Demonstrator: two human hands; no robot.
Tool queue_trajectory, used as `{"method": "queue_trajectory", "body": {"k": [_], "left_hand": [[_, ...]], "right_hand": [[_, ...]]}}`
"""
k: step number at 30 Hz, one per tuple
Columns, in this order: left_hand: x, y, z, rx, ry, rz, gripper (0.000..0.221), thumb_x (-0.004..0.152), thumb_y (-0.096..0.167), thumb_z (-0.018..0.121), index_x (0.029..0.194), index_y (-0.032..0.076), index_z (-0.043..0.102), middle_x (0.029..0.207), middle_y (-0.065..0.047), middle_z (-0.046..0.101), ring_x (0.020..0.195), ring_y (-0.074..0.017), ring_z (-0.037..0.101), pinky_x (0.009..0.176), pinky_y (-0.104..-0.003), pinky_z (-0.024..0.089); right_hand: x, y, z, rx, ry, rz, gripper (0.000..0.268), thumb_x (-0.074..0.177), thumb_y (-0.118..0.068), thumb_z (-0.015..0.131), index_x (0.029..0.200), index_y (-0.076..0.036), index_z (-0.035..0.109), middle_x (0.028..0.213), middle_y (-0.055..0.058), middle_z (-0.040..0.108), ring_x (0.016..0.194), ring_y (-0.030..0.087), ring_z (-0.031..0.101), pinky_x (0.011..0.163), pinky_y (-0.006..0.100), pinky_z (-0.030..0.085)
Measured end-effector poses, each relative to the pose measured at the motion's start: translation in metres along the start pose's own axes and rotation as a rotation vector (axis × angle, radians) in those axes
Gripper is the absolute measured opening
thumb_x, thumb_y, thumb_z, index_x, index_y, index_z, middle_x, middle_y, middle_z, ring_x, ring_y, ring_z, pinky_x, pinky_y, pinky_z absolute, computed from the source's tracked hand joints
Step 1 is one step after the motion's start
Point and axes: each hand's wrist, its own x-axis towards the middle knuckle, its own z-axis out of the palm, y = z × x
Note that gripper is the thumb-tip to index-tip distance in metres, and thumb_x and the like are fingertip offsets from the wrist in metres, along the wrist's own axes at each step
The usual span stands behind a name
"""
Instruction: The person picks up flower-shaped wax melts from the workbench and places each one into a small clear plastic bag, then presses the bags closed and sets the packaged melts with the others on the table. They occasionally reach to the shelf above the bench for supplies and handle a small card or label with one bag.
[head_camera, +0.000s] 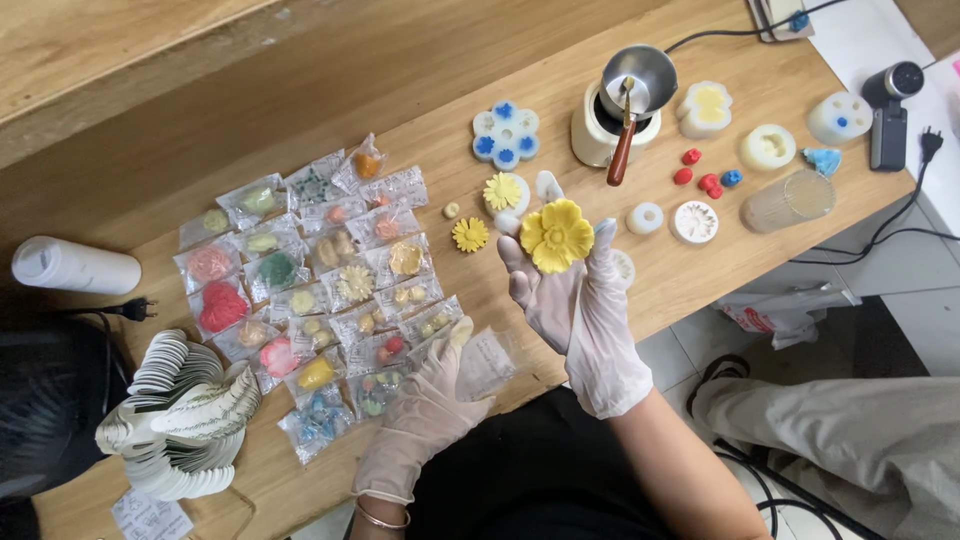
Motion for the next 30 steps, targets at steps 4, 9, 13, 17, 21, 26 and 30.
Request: {"method": "queue_trajectory", "body": {"k": [4, 9, 13, 17, 21, 26, 30], "left_hand": [[0.000, 0.002, -0.009, -0.028, -0.007, -0.058, 0.104, 0.071, 0.031, 0.085, 0.155, 0.011, 0.028, 0.154, -0.016, 0.039, 0.143, -0.0327, 0.038, 0.116, -0.038, 0.035], [-0.003, 0.000, -0.016, -0.018, -0.008, -0.153, 0.103, 0.071, 0.034, 0.083, 0.156, 0.014, 0.029, 0.149, -0.013, 0.045, 0.139, -0.0306, 0.045, 0.115, -0.037, 0.038], [-0.002, -0.011, -0.006, -0.016, 0.029, -0.109, 0.104, 0.069, 0.033, 0.085, 0.156, 0.014, 0.030, 0.149, -0.013, 0.045, 0.139, -0.0320, 0.043, 0.114, -0.039, 0.037], [0.001, -0.025, 0.009, -0.021, 0.069, -0.002, 0.103, 0.068, 0.030, 0.087, 0.151, 0.009, 0.031, 0.151, -0.017, 0.042, 0.141, -0.0342, 0.040, 0.115, -0.040, 0.035], [0.001, -0.018, 0.011, -0.040, 0.069, 0.000, 0.100, 0.069, 0.030, 0.086, 0.151, 0.009, 0.032, 0.152, -0.016, 0.042, 0.141, -0.0335, 0.041, 0.115, -0.039, 0.036], [0.002, -0.018, 0.012, -0.022, 0.078, 0.014, 0.102, 0.068, 0.029, 0.087, 0.151, 0.008, 0.032, 0.150, -0.018, 0.043, 0.140, -0.0348, 0.041, 0.116, -0.040, 0.035], [-0.001, -0.019, 0.011, -0.028, 0.067, -0.012, 0.100, 0.068, 0.029, 0.086, 0.151, 0.010, 0.033, 0.151, -0.016, 0.042, 0.140, -0.0338, 0.042, 0.116, -0.039, 0.036]], "right_hand": [[-0.001, -0.004, -0.014, -0.009, -0.043, -0.031, 0.081, 0.099, -0.049, 0.071, 0.166, -0.021, 0.036, 0.146, 0.020, 0.057, 0.127, 0.038, 0.062, 0.096, 0.041, 0.061], [-0.009, -0.012, -0.010, -0.181, 0.024, -0.109, 0.085, 0.093, -0.043, 0.076, 0.162, -0.015, 0.037, 0.144, 0.024, 0.058, 0.126, 0.037, 0.062, 0.098, 0.041, 0.059], [-0.019, -0.022, 0.005, -0.700, 0.060, -0.222, 0.086, 0.085, -0.017, 0.083, 0.158, -0.005, 0.038, 0.142, 0.020, 0.058, 0.128, 0.030, 0.060, 0.106, 0.041, 0.055], [-0.026, -0.019, 0.023, -1.214, 0.087, -0.399, 0.102, 0.076, 0.006, 0.086, 0.163, -0.002, 0.034, 0.143, 0.017, 0.059, 0.127, 0.023, 0.060, 0.110, 0.036, 0.052], [-0.027, -0.014, 0.023, -1.468, 0.060, -0.555, 0.109, 0.074, 0.011, 0.088, 0.163, -0.002, 0.027, 0.151, 0.016, 0.053, 0.134, 0.023, 0.058, 0.117, 0.037, 0.051], [-0.033, -0.012, 0.020, -1.873, -0.077, -0.794, 0.110, 0.076, 0.010, 0.088, 0.160, -0.003, 0.018, 0.156, 0.021, 0.041, 0.139, 0.027, 0.056, 0.118, 0.040, 0.049], [-0.039, -0.013, 0.007, -1.911, -0.099, -0.826, 0.114, 0.084, 0.009, 0.089, 0.167, -0.008, 0.013, 0.154, 0.017, 0.054, 0.139, 0.025, 0.061, 0.120, 0.037, 0.052]]}}
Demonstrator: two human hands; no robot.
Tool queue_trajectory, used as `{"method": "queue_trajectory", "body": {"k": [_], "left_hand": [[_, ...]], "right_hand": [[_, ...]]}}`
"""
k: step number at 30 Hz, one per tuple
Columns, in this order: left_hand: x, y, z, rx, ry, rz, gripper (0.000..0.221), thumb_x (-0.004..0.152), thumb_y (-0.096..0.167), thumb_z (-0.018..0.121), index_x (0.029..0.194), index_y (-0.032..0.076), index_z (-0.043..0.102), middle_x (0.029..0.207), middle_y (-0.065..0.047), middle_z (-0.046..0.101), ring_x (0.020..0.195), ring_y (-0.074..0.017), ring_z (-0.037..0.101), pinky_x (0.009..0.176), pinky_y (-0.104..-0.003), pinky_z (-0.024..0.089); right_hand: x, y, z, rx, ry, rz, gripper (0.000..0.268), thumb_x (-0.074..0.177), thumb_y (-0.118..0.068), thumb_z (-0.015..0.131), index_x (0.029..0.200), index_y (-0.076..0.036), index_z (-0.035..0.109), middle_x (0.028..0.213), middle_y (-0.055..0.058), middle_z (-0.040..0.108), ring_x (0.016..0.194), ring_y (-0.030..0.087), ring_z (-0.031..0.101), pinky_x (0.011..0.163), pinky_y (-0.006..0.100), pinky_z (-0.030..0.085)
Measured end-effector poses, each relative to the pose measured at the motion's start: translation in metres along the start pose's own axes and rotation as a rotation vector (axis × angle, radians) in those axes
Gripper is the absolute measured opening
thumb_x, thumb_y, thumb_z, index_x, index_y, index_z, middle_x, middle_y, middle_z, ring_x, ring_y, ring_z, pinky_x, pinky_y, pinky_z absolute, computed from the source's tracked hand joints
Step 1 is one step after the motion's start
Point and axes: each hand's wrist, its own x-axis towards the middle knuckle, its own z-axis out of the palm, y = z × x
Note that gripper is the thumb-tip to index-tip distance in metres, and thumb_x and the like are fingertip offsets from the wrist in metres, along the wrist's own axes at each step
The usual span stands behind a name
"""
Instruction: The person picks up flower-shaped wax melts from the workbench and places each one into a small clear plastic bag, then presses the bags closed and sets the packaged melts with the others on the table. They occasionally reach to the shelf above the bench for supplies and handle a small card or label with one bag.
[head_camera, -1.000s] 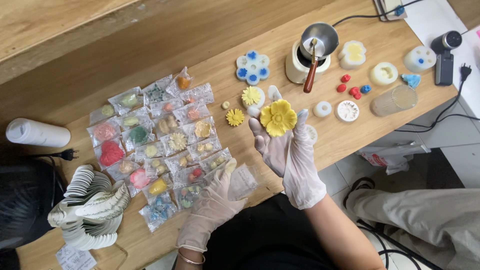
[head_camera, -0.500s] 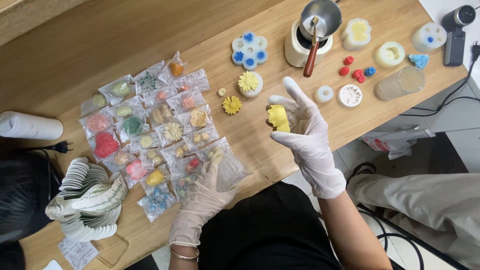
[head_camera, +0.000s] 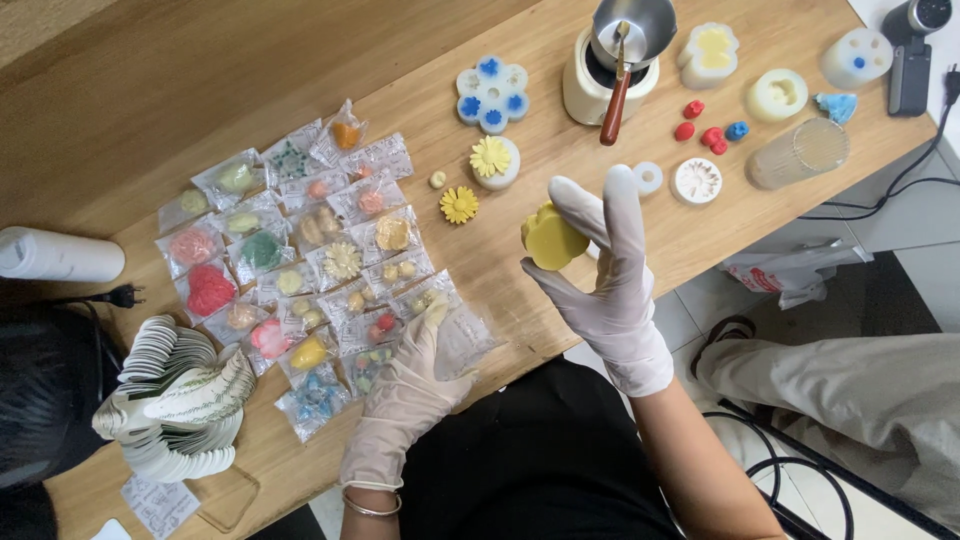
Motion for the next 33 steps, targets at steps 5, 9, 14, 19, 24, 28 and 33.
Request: {"method": "queue_trajectory", "body": {"k": [5, 9, 14, 19, 24, 28, 33], "left_hand": [[-0.001, 0.002, -0.002, 0.046, -0.037, -0.083, 0.100, 0.070, 0.034, 0.086, 0.151, 0.013, 0.031, 0.153, -0.013, 0.040, 0.141, -0.0311, 0.040, 0.116, -0.038, 0.035], [0.000, -0.002, 0.002, 0.046, -0.032, -0.080, 0.100, 0.070, 0.036, 0.085, 0.151, 0.013, 0.031, 0.154, -0.012, 0.039, 0.143, -0.0306, 0.040, 0.116, -0.037, 0.035], [0.001, 0.005, -0.005, 0.031, -0.052, -0.093, 0.105, 0.070, 0.036, 0.085, 0.156, 0.014, 0.028, 0.155, -0.012, 0.039, 0.143, -0.0300, 0.040, 0.116, -0.037, 0.035], [-0.001, 0.011, -0.014, 0.023, -0.033, -0.085, 0.102, 0.071, 0.034, 0.083, 0.156, 0.015, 0.029, 0.151, -0.012, 0.044, 0.141, -0.0304, 0.043, 0.115, -0.037, 0.037], [0.001, 0.012, -0.021, 0.048, -0.034, -0.094, 0.100, 0.071, 0.035, 0.084, 0.154, 0.016, 0.030, 0.148, -0.012, 0.046, 0.138, -0.0311, 0.045, 0.114, -0.038, 0.038], [0.003, 0.012, -0.024, 0.048, -0.076, -0.176, 0.104, 0.070, 0.034, 0.084, 0.157, 0.023, 0.028, 0.151, -0.010, 0.044, 0.139, -0.0304, 0.044, 0.114, -0.039, 0.038], [0.003, 0.012, -0.026, 0.024, -0.098, -0.211, 0.104, 0.068, 0.033, 0.086, 0.156, 0.030, 0.030, 0.153, -0.008, 0.042, 0.142, -0.0300, 0.041, 0.117, -0.041, 0.034]], "right_hand": [[0.001, -0.004, 0.002, 0.229, 0.073, 0.074, 0.115, 0.083, 0.010, 0.088, 0.167, -0.015, 0.013, 0.158, 0.021, 0.050, 0.145, 0.026, 0.056, 0.124, 0.040, 0.049], [0.009, -0.014, -0.001, 0.560, 0.136, 0.268, 0.102, 0.087, 0.000, 0.085, 0.167, -0.011, 0.022, 0.161, 0.022, 0.051, 0.147, 0.029, 0.053, 0.126, 0.043, 0.045], [0.016, -0.012, 0.000, 1.142, 0.145, 0.496, 0.080, 0.104, -0.040, 0.067, 0.165, -0.006, 0.028, 0.157, 0.028, 0.048, 0.141, 0.037, 0.055, 0.120, 0.044, 0.049], [0.025, -0.006, 0.001, 1.333, 0.111, 0.576, 0.077, 0.104, -0.048, 0.058, 0.167, -0.021, 0.022, 0.151, 0.035, 0.045, 0.129, 0.038, 0.060, 0.106, 0.041, 0.054], [0.019, 0.017, 0.000, 1.665, 0.117, 0.660, 0.073, 0.106, -0.050, 0.051, 0.167, -0.019, 0.025, 0.142, 0.036, 0.053, 0.112, 0.035, 0.070, 0.091, 0.037, 0.061], [0.021, 0.024, -0.003, 1.852, 0.105, 0.815, 0.068, 0.110, -0.048, 0.045, 0.164, -0.010, 0.030, 0.114, 0.030, 0.067, 0.076, 0.024, 0.070, 0.061, 0.028, 0.057], [0.015, 0.032, -0.001, 2.032, 0.026, 0.874, 0.052, 0.117, -0.034, 0.038, 0.161, -0.007, 0.036, 0.103, 0.029, 0.070, 0.053, 0.015, 0.056, 0.042, 0.021, 0.045]]}}
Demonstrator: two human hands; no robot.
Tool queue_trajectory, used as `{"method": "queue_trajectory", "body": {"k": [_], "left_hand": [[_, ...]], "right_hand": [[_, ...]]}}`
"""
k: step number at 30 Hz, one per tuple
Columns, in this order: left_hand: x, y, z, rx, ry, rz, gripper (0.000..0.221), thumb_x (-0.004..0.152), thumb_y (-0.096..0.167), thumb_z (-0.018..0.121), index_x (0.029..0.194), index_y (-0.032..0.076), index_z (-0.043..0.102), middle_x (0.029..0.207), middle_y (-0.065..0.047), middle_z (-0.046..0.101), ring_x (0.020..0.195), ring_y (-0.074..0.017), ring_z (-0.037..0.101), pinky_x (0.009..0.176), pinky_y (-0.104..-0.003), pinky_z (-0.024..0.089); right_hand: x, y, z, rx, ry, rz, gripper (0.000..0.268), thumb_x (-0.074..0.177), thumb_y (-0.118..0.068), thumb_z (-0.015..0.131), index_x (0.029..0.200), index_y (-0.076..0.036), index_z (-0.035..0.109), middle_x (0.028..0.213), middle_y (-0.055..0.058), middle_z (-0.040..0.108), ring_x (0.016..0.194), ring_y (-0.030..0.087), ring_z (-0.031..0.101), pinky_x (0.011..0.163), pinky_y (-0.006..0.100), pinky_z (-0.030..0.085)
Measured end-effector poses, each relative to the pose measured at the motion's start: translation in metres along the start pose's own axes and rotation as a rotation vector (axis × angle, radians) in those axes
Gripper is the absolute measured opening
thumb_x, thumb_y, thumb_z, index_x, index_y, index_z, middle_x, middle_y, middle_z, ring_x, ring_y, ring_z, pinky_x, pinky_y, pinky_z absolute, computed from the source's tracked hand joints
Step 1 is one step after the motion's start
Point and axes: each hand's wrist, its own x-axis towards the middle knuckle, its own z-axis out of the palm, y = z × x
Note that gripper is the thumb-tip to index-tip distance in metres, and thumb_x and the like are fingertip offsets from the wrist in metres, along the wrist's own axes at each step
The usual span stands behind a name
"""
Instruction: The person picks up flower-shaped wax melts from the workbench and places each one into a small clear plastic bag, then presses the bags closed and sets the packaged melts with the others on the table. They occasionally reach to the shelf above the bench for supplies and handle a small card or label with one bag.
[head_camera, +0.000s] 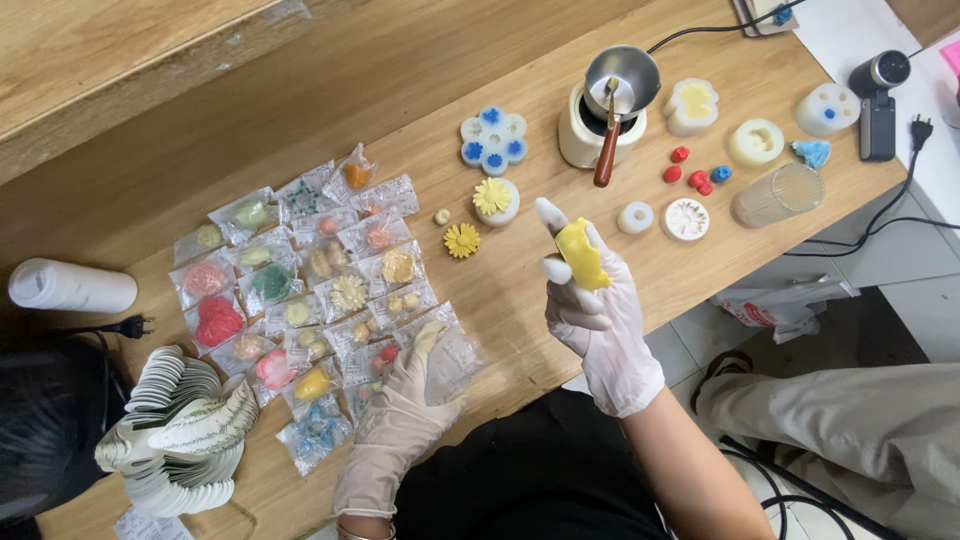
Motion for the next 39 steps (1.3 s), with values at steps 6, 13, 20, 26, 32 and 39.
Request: {"method": "queue_trajectory", "body": {"k": [6, 13, 20, 26, 32, 39], "left_hand": [[-0.002, 0.003, -0.002, 0.037, -0.032, -0.049, 0.107, 0.069, 0.034, 0.087, 0.158, 0.034, 0.029, 0.154, -0.009, 0.041, 0.144, -0.0314, 0.039, 0.119, -0.043, 0.032], [-0.005, 0.008, -0.006, 0.071, -0.031, -0.060, 0.105, 0.069, 0.037, 0.086, 0.155, 0.032, 0.027, 0.153, -0.010, 0.043, 0.141, -0.0322, 0.043, 0.115, -0.042, 0.039], [-0.001, -0.012, 0.009, 0.036, 0.068, 0.072, 0.105, 0.068, 0.033, 0.085, 0.155, 0.020, 0.027, 0.151, -0.015, 0.043, 0.138, -0.0353, 0.045, 0.112, -0.042, 0.039], [-0.003, -0.001, 0.006, 0.054, 0.062, 0.068, 0.104, 0.069, 0.034, 0.084, 0.155, 0.018, 0.027, 0.150, -0.014, 0.045, 0.137, -0.0335, 0.046, 0.113, -0.041, 0.039], [-0.004, 0.007, 0.006, -0.027, 0.034, 0.053, 0.102, 0.071, 0.033, 0.083, 0.155, 0.019, 0.027, 0.151, -0.012, 0.043, 0.139, -0.0320, 0.045, 0.113, -0.040, 0.039], [0.002, 0.005, 0.012, -0.166, 0.188, 0.270, 0.111, 0.069, 0.025, 0.087, 0.157, 0.010, 0.021, 0.152, -0.017, 0.043, 0.139, -0.0337, 0.047, 0.115, -0.040, 0.039]], "right_hand": [[0.000, 0.003, 0.020, -0.156, -0.133, 0.104, 0.050, 0.121, -0.036, 0.036, 0.155, 0.000, 0.041, 0.107, 0.032, 0.069, 0.050, 0.019, 0.053, 0.041, 0.025, 0.044], [-0.001, 0.016, 0.076, -0.345, -0.052, 0.057, 0.072, 0.110, -0.036, 0.048, 0.166, 0.001, 0.021, 0.146, 0.042, 0.044, 0.108, 0.046, 0.067, 0.077, 0.043, 0.064], [-0.012, 0.013, 0.073, -0.526, -0.173, -0.014, 0.094, 0.089, 0.000, 0.061, 0.171, 0.000, 0.016, 0.164, 0.038, 0.033, 0.134, 0.046, 0.058, 0.103, 0.048, 0.058], [-0.020, 0.021, 0.079, -0.697, 0.040, -0.153, 0.088, 0.091, 0.000, 0.061, 0.168, -0.003, 0.021, 0.169, 0.028, 0.032, 0.142, 0.039, 0.050, 0.115, 0.047, 0.049], [-0.020, 0.023, 0.077, -0.756, 0.046, -0.171, 0.082, 0.099, -0.019, 0.068, 0.166, -0.009, 0.023, 0.160, 0.031, 0.039, 0.138, 0.043, 0.052, 0.109, 0.049, 0.052], [-0.020, 0.008, 0.042, -0.682, 0.092, -0.121, 0.072, 0.103, -0.023, 0.070, 0.162, -0.002, 0.034, 0.139, 0.032, 0.058, 0.115, 0.039, 0.066, 0.093, 0.041, 0.059]]}}
